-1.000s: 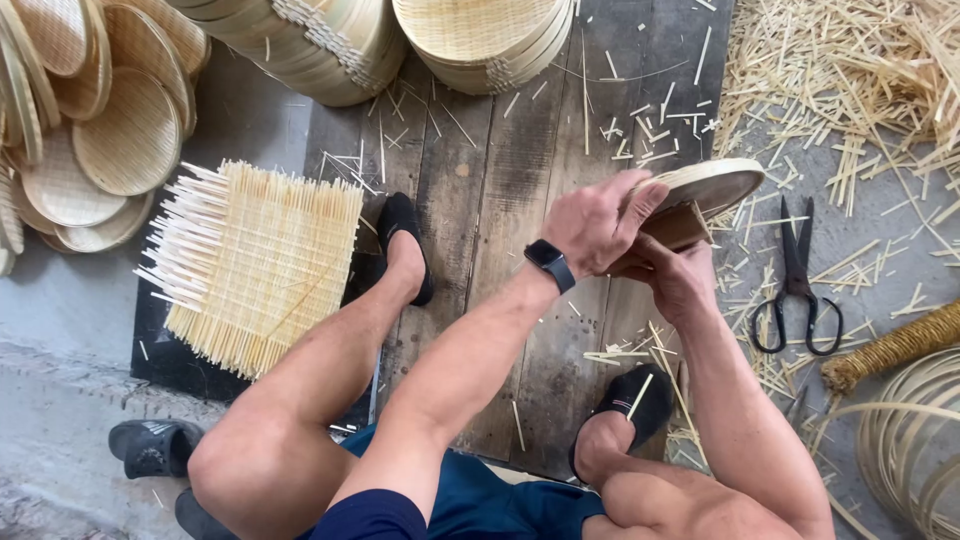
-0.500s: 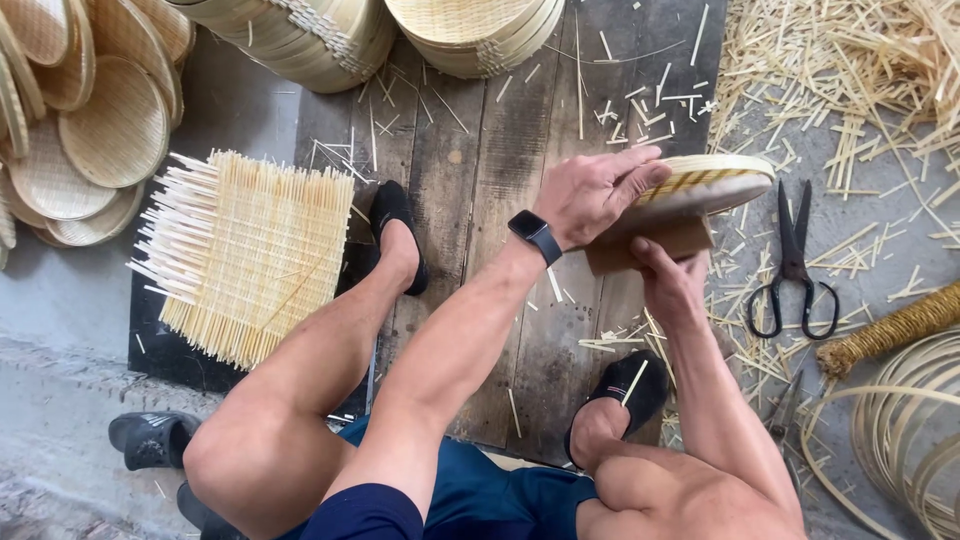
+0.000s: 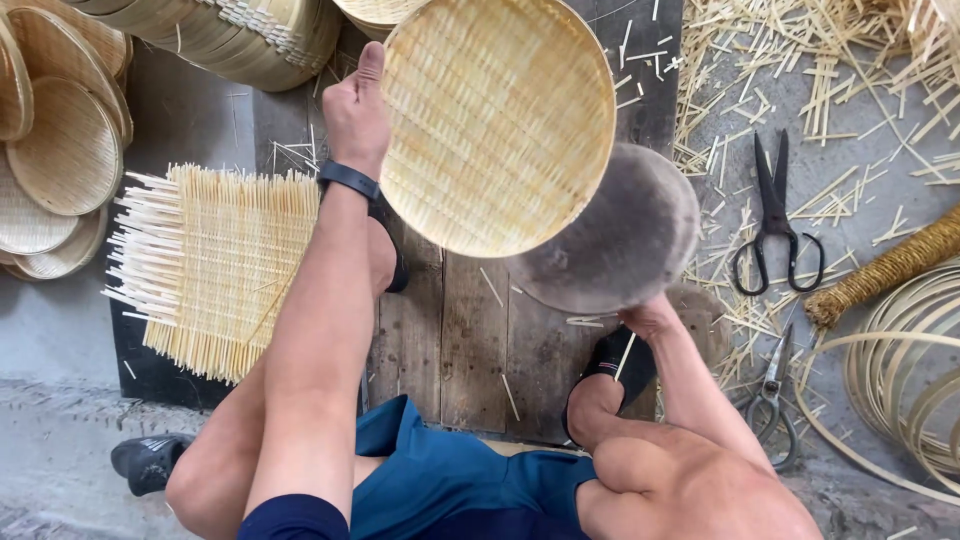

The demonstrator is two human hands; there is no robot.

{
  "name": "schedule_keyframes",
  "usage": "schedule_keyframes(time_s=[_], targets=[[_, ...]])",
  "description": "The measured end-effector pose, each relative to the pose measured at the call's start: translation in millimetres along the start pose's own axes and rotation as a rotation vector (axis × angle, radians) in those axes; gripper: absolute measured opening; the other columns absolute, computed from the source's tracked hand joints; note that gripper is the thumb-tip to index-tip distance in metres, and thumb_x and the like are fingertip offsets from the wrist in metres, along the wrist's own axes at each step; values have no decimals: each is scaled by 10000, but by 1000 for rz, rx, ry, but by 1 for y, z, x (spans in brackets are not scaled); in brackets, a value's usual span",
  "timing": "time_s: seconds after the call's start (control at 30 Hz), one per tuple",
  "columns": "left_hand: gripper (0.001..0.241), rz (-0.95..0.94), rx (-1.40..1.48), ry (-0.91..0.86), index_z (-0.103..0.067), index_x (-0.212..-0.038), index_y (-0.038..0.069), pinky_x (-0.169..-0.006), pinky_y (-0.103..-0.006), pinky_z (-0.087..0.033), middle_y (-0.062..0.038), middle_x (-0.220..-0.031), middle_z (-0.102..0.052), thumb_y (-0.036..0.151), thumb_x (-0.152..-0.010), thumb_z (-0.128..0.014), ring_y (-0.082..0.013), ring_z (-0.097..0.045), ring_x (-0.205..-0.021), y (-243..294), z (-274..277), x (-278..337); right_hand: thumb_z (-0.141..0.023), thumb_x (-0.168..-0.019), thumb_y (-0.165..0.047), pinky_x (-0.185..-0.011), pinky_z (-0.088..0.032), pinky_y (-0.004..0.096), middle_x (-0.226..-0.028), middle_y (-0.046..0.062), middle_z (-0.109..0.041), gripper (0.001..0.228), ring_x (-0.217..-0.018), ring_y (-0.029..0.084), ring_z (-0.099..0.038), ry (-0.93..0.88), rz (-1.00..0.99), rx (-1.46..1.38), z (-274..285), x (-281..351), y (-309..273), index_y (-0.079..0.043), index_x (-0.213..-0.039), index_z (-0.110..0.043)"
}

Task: Constructing a circular bamboo tray by weaving strips around a frame and trimming excess material with scissors.

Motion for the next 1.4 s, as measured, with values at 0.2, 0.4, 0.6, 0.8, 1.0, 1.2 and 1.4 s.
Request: schedule_keyframes(time_s=[0.2, 0.4, 0.6, 0.8, 1.0, 1.2, 1.4], targets=[[774, 162, 213, -218, -755, -985, 36, -741, -321, -580, -67, -870, -741, 772, -847, -557, -129, -658, -762, -41, -43, -4, -483, -998, -29, -931, -605, 462, -1262, 197, -656, 329, -1116, 293, -685, -102, 110, -3, -84, -5, -27, 34, -1309, -567], [854, 298, 199, -400, -746, -1118, 37, -904, -366, -544, -131, -1079, -783, 793, -756, -582, -191, -727, -998, -82, -139, 17, -450, -953, -13, -718, -590, 361, -1080, 157, -744, 383, -924, 258, -729, 98, 79, 499, -67, 22, -5, 6, -1307, -593], [788, 190, 8, -551, -763, -1052, 35, -924, -491, -572, -187, -970, -735, 770, -895, -527, -311, -725, -929, -81, -202, 25, -577, -927, -46, -665, -563, 363, -850, 112, -737, 222, -749, 260, -719, 386, 519, 1123, -91, 50, -18, -57, -1099, -716], [479, -965, -223, -381, -570, -1269, 25, -1102, -526, -406, -217, -1280, -600, 386, -958, -616, -333, -547, -1237, 44, -181, 208, -608, -824, -11, -649, -542, 418, -848, 96, -694, 187, -756, 307, -691, 419, 827, 1339, -118, 63, -28, -88, -970, -695], [543, -1014, -648, -745, -500, -1464, 115, -1254, -523, -247, -157, -1585, -446, 149, -932, -602, -294, -355, -1501, -57, -214, 298, -599, -820, -12, -644, -542, 417, -838, 83, -697, 182, -752, 301, -691, 431, 848, 1382, -120, 66, -28, -92, -948, -701], [311, -1264, -674, -462, -596, -1343, 37, -1100, -423, -512, -192, -1362, -635, 29, -1032, -588, -287, -619, -1275, -33, -161, 179, -595, -825, -34, -661, -549, 409, -854, 81, -705, 162, -775, 294, -696, 424, 883, 1397, -120, 62, -25, -98, -932, -700], [379, -1021, -725, -163, -674, -1268, 106, -1080, -436, -505, -167, -1305, -679, -84, -967, -544, -295, -627, -1235, -18, -129, -41, -593, -816, -45, -663, -544, 409, -831, 82, -694, 168, -765, 289, -686, 429, 843, 1450, -118, 59, -20, -107, -920, -709]])
Point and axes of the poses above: each hand's wrist, its own x-axis away from the middle knuckle, its own z-axis out of the back of the hand, y = z × x, the point moved 8 cm from there along -x, towards the middle knuckle
